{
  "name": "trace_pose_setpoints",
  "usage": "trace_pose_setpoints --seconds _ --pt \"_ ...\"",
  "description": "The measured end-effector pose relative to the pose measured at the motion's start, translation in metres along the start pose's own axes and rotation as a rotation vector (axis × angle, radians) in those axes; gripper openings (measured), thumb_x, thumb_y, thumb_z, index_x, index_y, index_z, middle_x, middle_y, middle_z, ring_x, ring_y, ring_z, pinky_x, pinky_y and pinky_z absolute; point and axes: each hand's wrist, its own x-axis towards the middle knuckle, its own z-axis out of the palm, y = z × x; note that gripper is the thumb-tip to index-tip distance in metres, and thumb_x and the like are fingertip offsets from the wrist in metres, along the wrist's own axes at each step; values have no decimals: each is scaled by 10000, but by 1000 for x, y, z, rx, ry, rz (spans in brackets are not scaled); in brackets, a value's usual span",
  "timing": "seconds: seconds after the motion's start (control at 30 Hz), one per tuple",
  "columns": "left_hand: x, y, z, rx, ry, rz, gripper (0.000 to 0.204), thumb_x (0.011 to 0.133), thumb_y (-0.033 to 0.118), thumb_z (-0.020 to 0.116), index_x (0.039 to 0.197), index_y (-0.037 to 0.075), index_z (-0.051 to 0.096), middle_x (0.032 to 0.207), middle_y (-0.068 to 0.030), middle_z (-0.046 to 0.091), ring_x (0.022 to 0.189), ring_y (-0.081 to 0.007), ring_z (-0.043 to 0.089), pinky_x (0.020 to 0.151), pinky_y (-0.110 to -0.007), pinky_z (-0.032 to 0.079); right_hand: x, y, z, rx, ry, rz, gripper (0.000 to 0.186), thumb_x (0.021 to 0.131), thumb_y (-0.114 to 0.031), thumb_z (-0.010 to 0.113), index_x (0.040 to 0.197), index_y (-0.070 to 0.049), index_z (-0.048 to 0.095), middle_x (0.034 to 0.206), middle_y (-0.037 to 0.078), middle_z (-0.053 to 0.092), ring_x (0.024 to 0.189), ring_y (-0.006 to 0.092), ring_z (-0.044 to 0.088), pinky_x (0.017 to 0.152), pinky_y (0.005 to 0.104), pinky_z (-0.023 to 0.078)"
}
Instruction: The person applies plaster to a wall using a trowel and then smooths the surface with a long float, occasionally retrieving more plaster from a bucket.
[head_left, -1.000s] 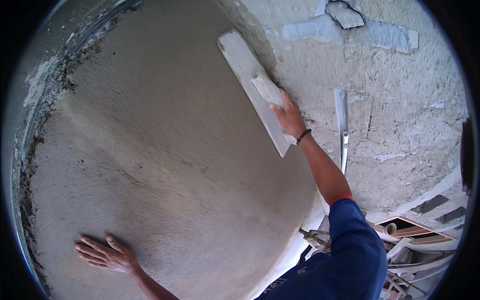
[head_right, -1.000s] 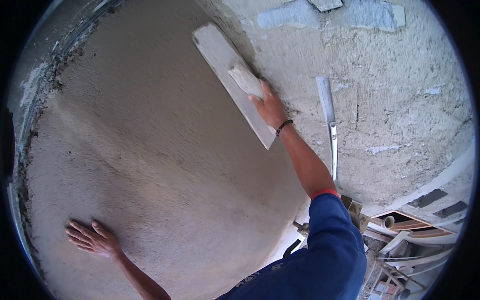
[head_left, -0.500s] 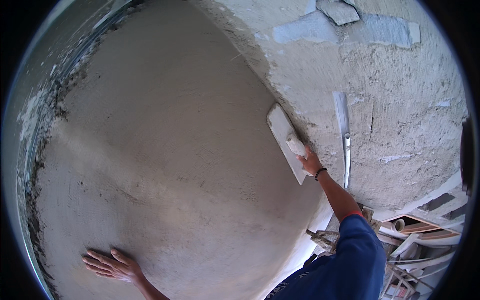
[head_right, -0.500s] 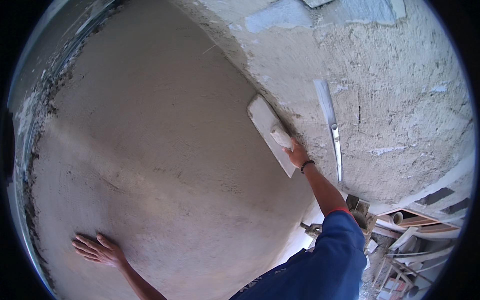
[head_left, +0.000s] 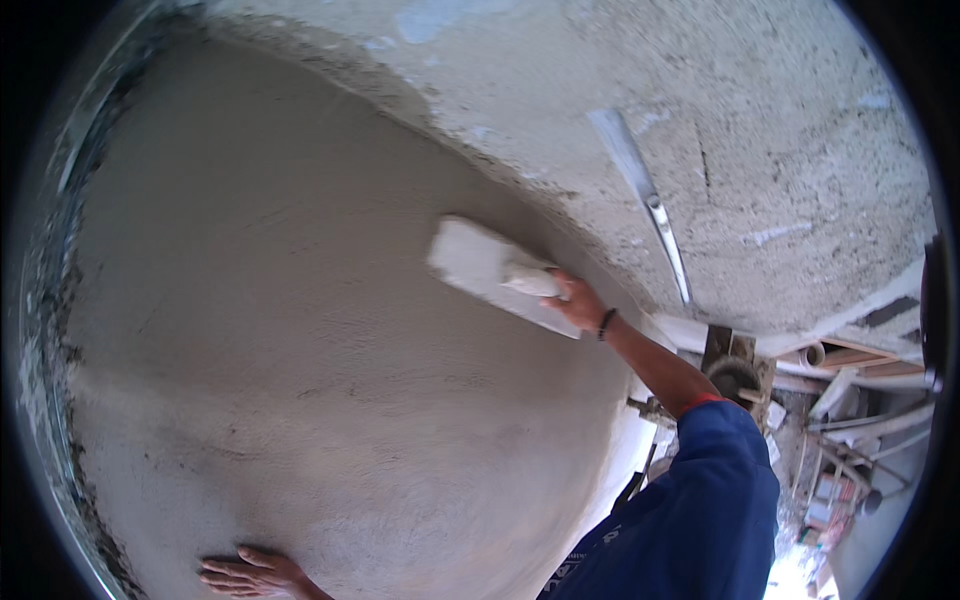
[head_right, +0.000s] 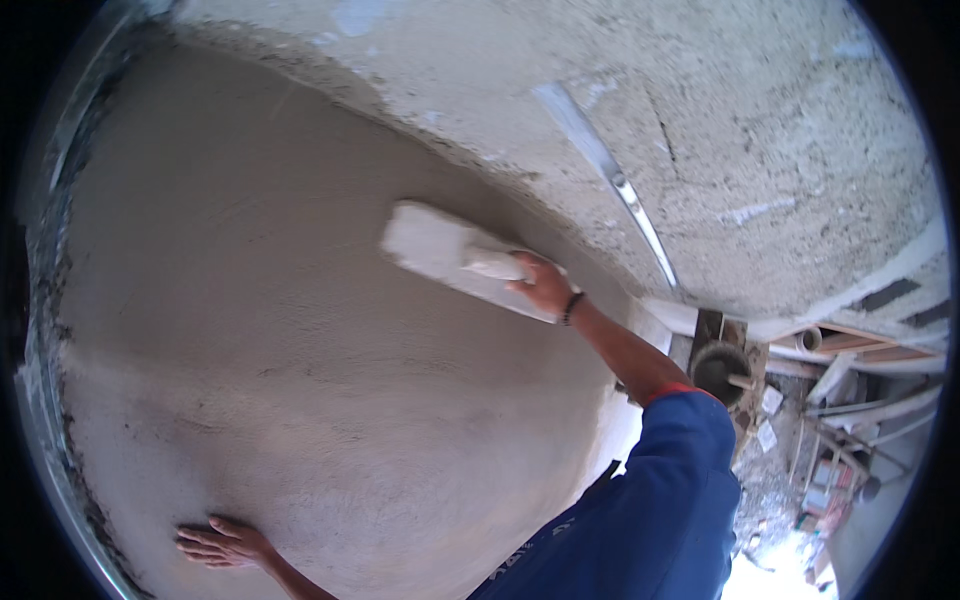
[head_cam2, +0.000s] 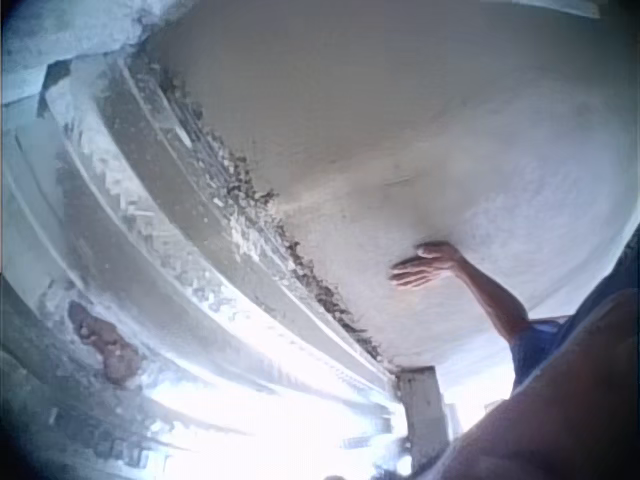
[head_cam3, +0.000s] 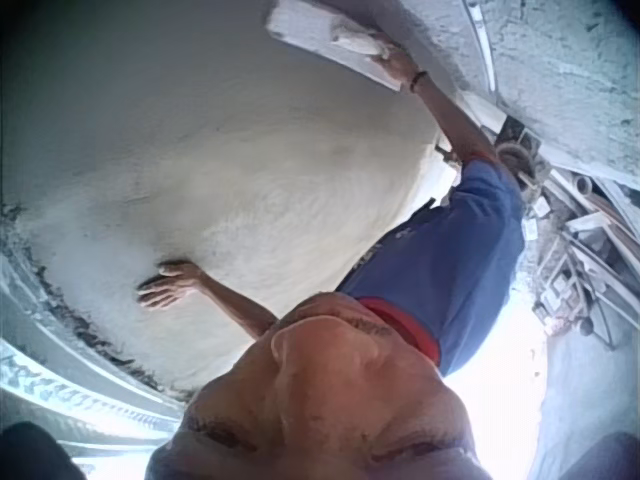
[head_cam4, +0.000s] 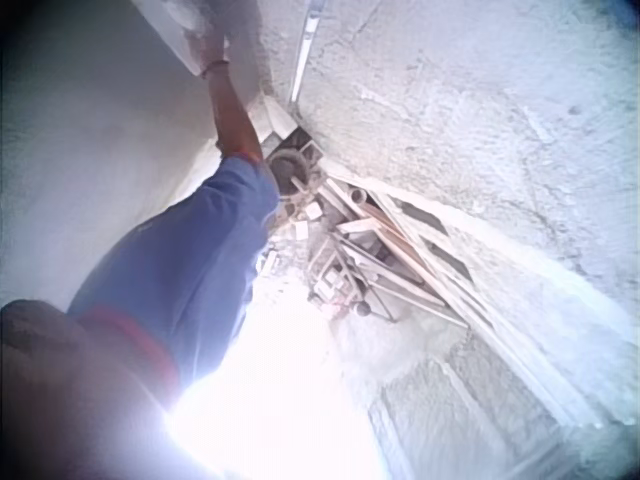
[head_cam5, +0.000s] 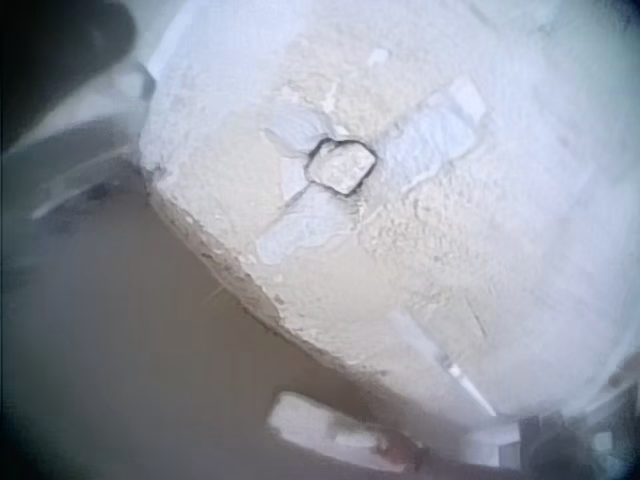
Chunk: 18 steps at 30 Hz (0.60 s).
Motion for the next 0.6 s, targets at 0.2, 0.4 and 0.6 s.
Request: trace_pose_setpoints --seconds 0.2,0.4,0.6 --pt "-18 -4 12 -9 -47 29 704 941 622 133 1496 191 156 1545 -118 138 1400 -359 171 1090 -543 197 1 -145 30 149 18 -197 551 850 -289 660 1271 -7 443 1203 226 540 1089 357 550 933 421 457" --pt "-2 26 -26 -109 -165 3 676 984 490 218 1457 8 229 1502 -275 142 1367 -480 147 1062 -606 165 6 -159 19 122 22 -195 487 876 -289 628 1230 -8 448 1071 225 564 972 341 577 849 421 489" --pt "-13 -8 11 -13 -67 12 711 942 617 134 1491 168 173 1536 -137 157 1392 -384 174 1088 -553 189 -11 -9 8 -62 42 20 612 867 -404 615 1288 4 439 1207 231 545 1125 359 527 959 424 429"
